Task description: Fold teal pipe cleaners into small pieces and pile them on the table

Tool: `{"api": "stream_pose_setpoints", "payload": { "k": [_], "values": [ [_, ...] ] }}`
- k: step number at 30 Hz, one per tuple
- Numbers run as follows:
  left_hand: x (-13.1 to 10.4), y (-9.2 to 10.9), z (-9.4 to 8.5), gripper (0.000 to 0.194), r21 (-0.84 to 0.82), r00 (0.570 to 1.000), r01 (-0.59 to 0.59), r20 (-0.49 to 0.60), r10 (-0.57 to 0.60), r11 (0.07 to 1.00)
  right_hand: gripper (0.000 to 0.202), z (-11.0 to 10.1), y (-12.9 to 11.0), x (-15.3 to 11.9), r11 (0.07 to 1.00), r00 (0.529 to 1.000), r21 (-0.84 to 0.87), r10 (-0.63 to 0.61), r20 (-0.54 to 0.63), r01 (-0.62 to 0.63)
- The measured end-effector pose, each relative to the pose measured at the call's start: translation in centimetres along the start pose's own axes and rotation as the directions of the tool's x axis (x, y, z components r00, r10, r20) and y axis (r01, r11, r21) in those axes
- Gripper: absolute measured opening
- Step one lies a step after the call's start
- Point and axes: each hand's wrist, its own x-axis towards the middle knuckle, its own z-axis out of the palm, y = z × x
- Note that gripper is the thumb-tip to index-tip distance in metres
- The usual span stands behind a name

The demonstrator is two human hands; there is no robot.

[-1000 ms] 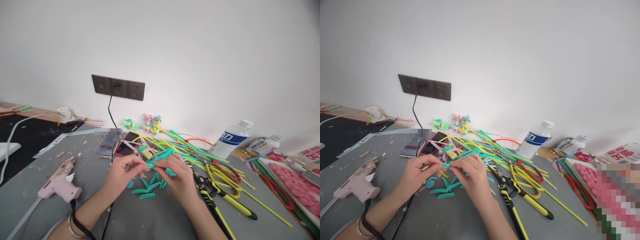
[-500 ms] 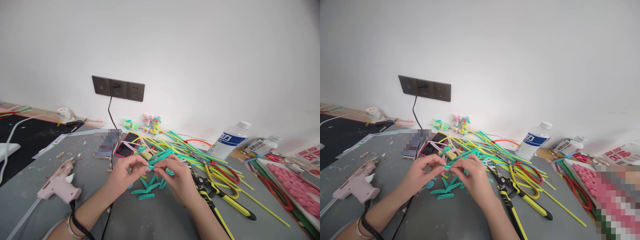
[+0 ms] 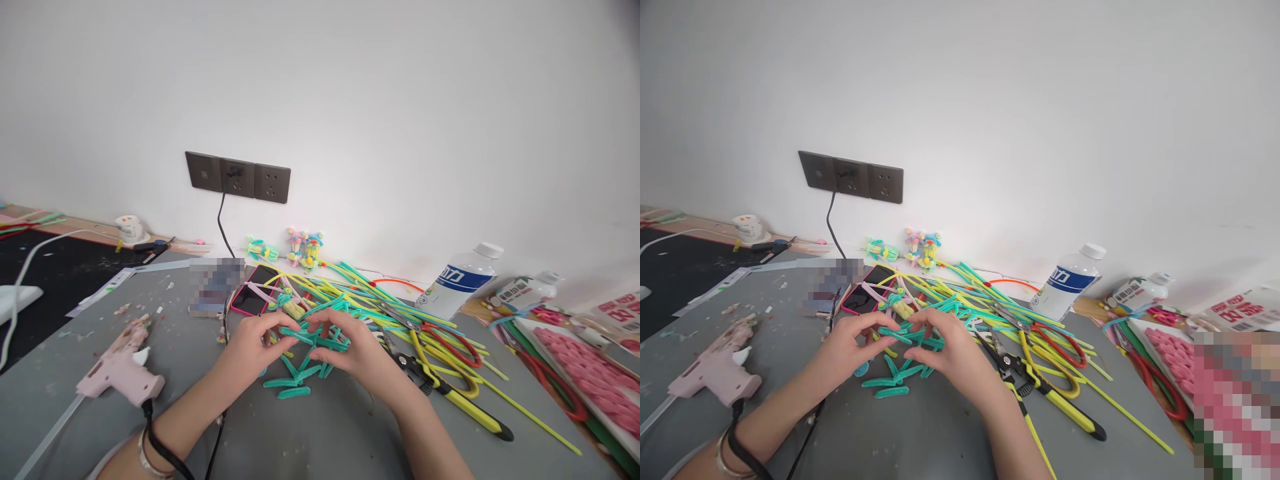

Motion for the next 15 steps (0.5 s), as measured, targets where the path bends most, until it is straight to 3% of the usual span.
{"api": "stream_pose_setpoints", "payload": {
  "k": [2, 8, 11, 15],
  "values": [
    [0.1, -0.1, 0.1, 0.012, 0.019, 0.999, 0.032, 0.035, -0.033, 0.999, 0.006, -0.3, 0.4, 0.1, 0.993, 0.998, -0.115, -0.001, 0.062, 0.008],
    [0.1, 0.0, 0.1, 0.01, 0.029, 0.999, 0.022, 0.04, -0.023, 0.999, 0.014, 0.7, 0.3, 0.1, 0.95, 0.988, -0.311, 0.033, 0.15, 0.016],
    [0.1, -0.1, 0.1, 0.009, 0.017, 0.999, 0.002, 0.035, -0.003, 1.0, 0.009, 0.8, -0.3, 0.0, 0.968, 0.991, -0.249, 0.047, 0.122, -0.015],
    [0.0, -0.2, 0.1, 0.007, -0.012, 0.998, -0.057, 0.019, 0.058, 0.998, 0.021, 0.5, -1.1, 0.1, 0.999, 0.999, -0.039, 0.029, 0.039, -0.027]
  ]
}}
